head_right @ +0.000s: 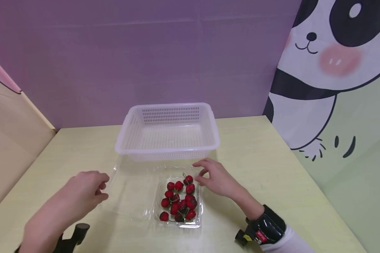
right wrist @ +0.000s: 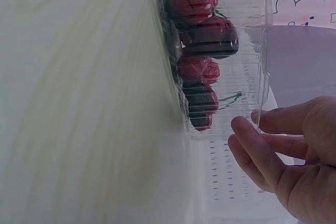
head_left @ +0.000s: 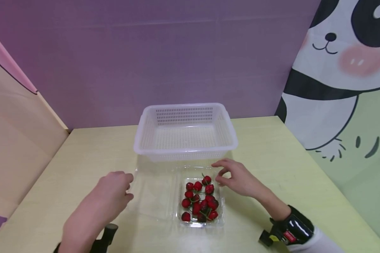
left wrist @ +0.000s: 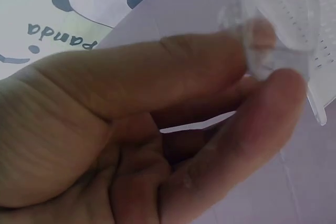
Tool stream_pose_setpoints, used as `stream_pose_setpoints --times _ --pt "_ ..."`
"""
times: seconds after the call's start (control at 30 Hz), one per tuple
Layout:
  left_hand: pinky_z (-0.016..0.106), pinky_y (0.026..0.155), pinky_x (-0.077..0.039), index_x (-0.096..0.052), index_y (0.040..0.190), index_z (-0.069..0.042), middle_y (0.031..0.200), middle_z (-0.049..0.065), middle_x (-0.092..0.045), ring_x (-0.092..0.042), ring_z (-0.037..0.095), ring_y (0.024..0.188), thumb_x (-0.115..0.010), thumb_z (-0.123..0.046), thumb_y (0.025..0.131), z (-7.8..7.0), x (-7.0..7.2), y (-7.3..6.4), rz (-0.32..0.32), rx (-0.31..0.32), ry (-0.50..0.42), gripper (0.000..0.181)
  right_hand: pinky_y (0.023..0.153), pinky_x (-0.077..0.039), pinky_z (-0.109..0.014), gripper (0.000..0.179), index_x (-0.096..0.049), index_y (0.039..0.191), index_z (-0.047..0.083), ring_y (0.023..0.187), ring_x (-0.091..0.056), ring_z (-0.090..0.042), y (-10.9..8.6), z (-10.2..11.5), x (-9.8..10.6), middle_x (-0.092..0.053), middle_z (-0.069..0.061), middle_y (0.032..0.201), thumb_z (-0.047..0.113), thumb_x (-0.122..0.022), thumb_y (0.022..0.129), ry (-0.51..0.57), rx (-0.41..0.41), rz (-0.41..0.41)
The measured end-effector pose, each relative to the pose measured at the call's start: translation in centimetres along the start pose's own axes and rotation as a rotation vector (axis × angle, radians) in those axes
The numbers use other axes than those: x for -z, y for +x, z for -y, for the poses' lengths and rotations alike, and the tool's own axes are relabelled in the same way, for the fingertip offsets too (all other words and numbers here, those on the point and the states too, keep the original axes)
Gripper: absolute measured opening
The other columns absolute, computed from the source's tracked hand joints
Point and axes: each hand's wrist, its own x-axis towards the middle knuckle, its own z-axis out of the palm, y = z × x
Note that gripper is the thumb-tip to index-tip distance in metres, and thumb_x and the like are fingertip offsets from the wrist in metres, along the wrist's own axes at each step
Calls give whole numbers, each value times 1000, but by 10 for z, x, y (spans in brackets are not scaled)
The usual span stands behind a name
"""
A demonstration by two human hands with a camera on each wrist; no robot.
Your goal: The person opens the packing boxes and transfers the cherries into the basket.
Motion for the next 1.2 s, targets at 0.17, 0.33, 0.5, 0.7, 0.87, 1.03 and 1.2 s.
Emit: stream_pose_setpoints --times 0.17,0.33,0.5,0.7,0.87,1.03,1.2 --pt "27 56 -36 -49 70 -10 69 1 -43 -42 17 64 -77 0 78 2 -3 0 35 -2 6 31 67 -53 -22 38 -58 127 -3 95 -65 -24 0 1 1 -56 -15 124 1 -68 91 -16 -7 -9" --pt "28 57 -37 -49 71 -9 70 2 -43 -42 18 65 -77 2 76 6 -6 3 63 -7 11 30 68 -52 -21 37 -59 127 -3 95 -66 -24 0 1 2 -56 -15 124 1 -68 91 -35 -13 -18" --pt "35 66 -45 -57 84 -4 78 4 -51 -51 21 74 -78 1 75 8 -8 11 169 18 29 24 69 -52 -21 37 -59 126 -2 95 -66 -23 0 -1 3 -57 -14 123 2 -68 91 -58 -14 -26" --pt "35 68 -45 -53 87 -5 80 3 -50 -50 20 76 -77 4 74 9 -14 12 210 46 -50 29 66 -52 -20 37 -58 127 -4 95 -66 -25 1 -1 2 -58 -17 123 0 -67 92 -36 -46 -40" --pt "33 65 -41 -51 86 -5 78 4 -47 -45 21 73 -77 5 74 8 -19 14 242 77 -97 31 68 -52 -20 38 -58 127 -4 96 -67 -26 0 -1 1 -58 -16 123 0 -68 91 -37 -43 -69" --pt "34 67 -42 -52 88 -5 80 4 -49 -47 21 75 -79 3 74 8 -23 19 272 95 -87 32 74 -52 -24 40 -60 125 -3 97 -67 -25 0 -3 2 -59 -12 125 2 -72 88 -81 1 -91" --pt "37 71 -47 -53 99 -2 84 6 -53 -53 22 80 -78 8 71 7 -29 24 305 102 -102 39 75 -52 -23 39 -60 125 -3 100 -66 -26 1 -4 2 -57 -12 128 3 -73 88 -86 18 -92"
